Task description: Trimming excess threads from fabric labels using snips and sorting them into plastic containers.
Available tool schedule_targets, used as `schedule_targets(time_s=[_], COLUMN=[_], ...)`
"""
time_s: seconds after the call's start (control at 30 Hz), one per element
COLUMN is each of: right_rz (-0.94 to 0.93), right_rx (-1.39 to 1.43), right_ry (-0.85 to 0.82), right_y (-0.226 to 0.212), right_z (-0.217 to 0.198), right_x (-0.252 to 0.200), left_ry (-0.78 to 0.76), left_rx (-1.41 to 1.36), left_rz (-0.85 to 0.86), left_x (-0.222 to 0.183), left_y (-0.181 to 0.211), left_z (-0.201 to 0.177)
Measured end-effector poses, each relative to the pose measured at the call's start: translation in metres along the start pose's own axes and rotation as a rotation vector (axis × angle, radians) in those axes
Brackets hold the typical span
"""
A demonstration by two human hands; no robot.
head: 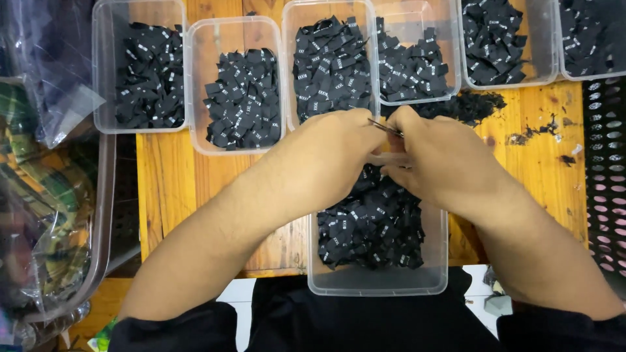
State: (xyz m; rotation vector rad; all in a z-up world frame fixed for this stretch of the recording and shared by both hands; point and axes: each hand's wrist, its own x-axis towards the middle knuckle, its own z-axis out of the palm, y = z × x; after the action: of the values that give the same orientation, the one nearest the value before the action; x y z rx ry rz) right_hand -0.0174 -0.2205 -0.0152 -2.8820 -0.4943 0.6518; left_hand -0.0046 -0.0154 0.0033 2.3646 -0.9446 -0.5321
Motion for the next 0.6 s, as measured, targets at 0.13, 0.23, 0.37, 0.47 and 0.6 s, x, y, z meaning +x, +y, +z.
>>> schedule_targets(time_s=[0.13,0.23,0.37,0.47,0.6], right_rz=[-0.052,-0.135,-0.014,0.025,-0.29], right_rx=[0.051,0.006,0.181,0.334,0.435], right_ry=[0.067,0.1,0.017,-0.005,0.352], right_y=[0.007,0.014,0.01,0.011,0.022], right_z=[0.007,0.01,-0.008,-0.019,-0.012], right_x=[0.002,0.003,-0.003,-0.007,-0.013], left_ry=[-0.048,-0.057,0.008,-0.036,0.039], left_rx=[0.056,0.022,-0.041,0.033,0.006], left_rz=[-0.05,-0.054,-0.001,-0.048,0.029], left_x=[-0.002,-0.003,-0.003,-0.001,-0.006], left_y=[0.003,0.003,0.001,-0.002,-0.002], left_z=[-0.004,-0.005,-0.005,-0.003,-0.004])
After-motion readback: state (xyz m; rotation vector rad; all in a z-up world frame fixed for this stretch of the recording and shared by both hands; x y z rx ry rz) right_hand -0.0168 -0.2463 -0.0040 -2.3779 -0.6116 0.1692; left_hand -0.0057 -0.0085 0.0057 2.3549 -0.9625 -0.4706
